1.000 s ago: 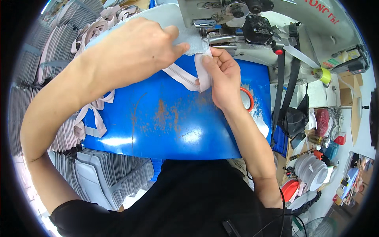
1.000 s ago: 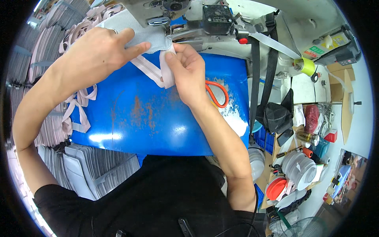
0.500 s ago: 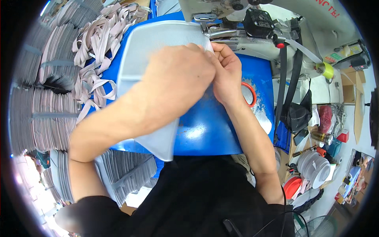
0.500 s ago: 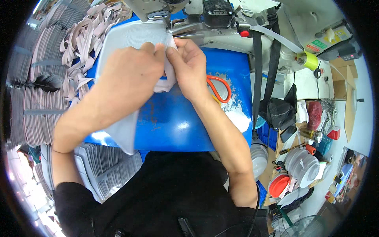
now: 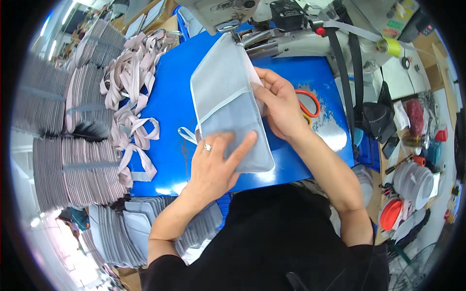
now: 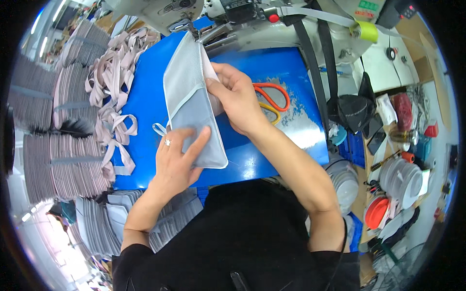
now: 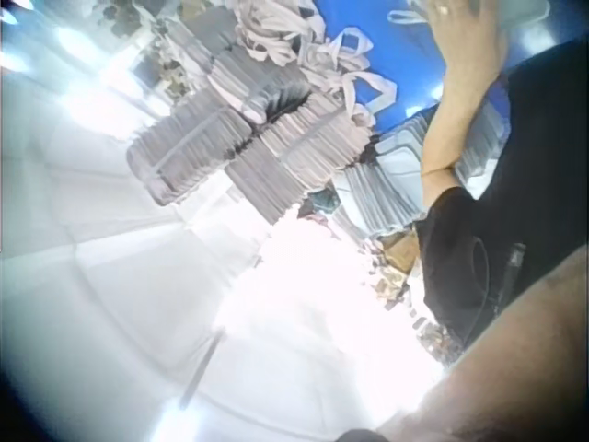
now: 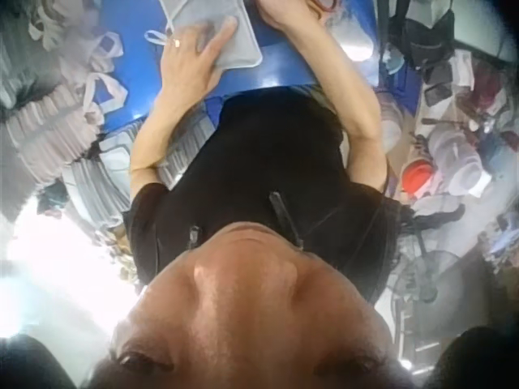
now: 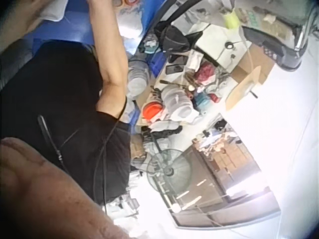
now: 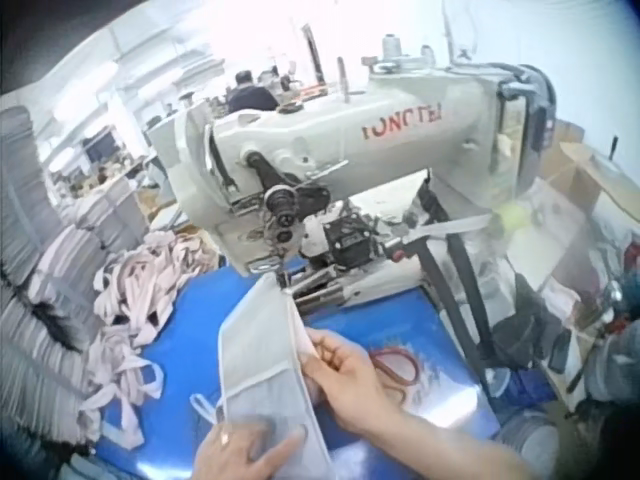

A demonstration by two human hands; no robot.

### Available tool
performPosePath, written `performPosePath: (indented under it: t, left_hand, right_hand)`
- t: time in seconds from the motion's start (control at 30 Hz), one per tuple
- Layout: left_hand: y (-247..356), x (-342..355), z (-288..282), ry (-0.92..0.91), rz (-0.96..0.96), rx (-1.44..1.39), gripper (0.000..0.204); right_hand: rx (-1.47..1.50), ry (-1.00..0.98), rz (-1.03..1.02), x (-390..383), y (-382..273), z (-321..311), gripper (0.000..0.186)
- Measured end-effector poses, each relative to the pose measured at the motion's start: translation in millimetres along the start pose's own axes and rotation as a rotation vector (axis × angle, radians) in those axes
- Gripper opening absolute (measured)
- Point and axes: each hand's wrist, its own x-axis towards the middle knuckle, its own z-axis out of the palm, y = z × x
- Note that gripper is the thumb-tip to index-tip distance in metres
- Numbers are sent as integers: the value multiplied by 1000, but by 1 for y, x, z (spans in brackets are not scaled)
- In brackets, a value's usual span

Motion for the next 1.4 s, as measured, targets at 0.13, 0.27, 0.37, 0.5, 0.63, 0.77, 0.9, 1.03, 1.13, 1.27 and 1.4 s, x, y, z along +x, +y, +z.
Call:
performPosePath:
  t: [0.13, 0.27, 0.37, 0.5, 0.63, 0.77, 0.9, 1.03, 1.13, 1.27, 1.4]
  left_hand:
    - [8, 11, -40, -170, 75, 176, 72]
    - [-6, 35, -63, -207, 162, 260, 70]
    - [-25, 53, -67, -231, 199, 293, 71]
    - [-48, 71, -73, -275, 227, 307, 70]
    - [-69, 90, -74, -246, 246, 329, 72]
    - [-91, 105, -73, -237, 243, 330, 68]
    - [-111, 126, -74, -206, 297, 328, 59]
    - [-126, 140, -71, -132, 335, 296, 49]
    - [-122, 144, -70, -144, 320, 337, 45]
    - [-104, 141, -63, -147, 226, 369, 45]
    - [-80, 136, -45, -98, 195, 363, 36]
  right_hand:
    - [15, -33, 61, -20, -4, -6, 31]
    - [-11, -29, 49, -27, -7, -8, 32]
    - [-14, -15, 28, -24, -5, -8, 32]
    - [-19, -29, -5, -13, -5, -6, 33]
    - [-42, -78, 10, 2, -5, -11, 34]
    - [-62, -46, -16, 20, -3, -4, 36]
    - [-41, -35, -41, 39, -1, -3, 34]
    - [-48, -7, -79, 49, 8, -6, 25]
    - [-62, 24, -107, 49, 11, -4, 22]
    - [-73, 5, -102, 50, 13, -5, 21]
    - [-83, 15, -82, 47, 11, -6, 23]
